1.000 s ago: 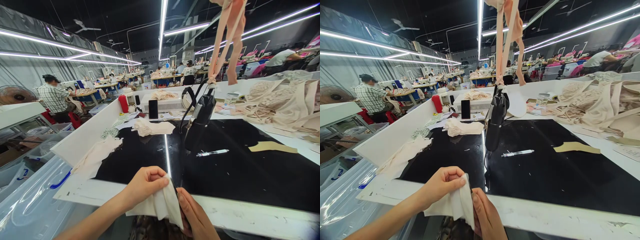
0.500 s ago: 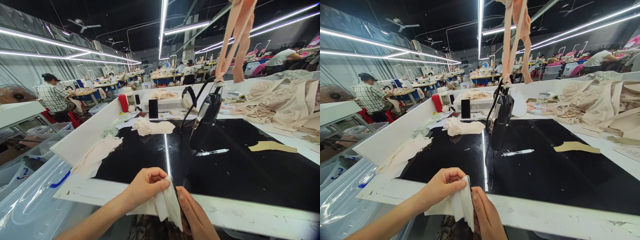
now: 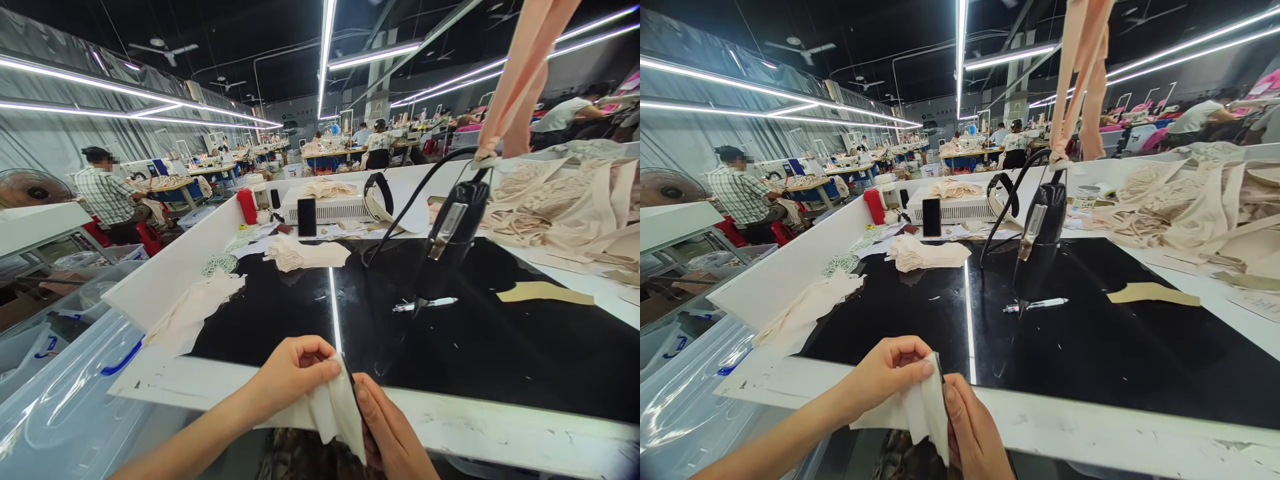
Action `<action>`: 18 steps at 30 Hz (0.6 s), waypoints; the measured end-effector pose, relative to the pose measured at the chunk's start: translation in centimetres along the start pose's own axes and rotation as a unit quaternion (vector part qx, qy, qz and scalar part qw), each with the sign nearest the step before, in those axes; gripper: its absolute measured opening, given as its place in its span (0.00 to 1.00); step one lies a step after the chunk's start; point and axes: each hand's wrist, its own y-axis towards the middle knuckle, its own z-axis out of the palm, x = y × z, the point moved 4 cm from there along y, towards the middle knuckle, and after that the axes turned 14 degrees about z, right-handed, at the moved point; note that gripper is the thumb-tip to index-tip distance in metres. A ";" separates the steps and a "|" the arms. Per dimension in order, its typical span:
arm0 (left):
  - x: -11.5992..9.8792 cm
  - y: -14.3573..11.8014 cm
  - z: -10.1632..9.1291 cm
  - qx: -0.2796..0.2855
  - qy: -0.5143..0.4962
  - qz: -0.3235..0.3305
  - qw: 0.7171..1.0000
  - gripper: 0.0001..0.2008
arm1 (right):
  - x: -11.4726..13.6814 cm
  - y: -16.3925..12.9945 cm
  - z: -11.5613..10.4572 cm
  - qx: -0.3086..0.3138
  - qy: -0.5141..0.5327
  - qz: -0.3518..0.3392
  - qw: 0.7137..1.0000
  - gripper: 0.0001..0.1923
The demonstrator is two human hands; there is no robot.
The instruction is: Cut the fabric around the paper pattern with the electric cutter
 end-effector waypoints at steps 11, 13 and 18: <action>-0.2 0.0 0.4 0.010 -0.004 0.012 1.000 0.39 | 0.5 -0.4 0.2 0.022 0.006 -0.004 1.000 0.44; -0.1 0.0 0.4 0.011 -0.005 0.014 1.000 0.39 | 0.6 -0.4 0.3 0.024 0.016 0.002 1.000 0.44; 0.1 0.0 0.3 0.013 -0.007 0.017 1.000 0.37 | 0.5 -0.4 0.4 0.026 0.033 0.008 0.999 0.44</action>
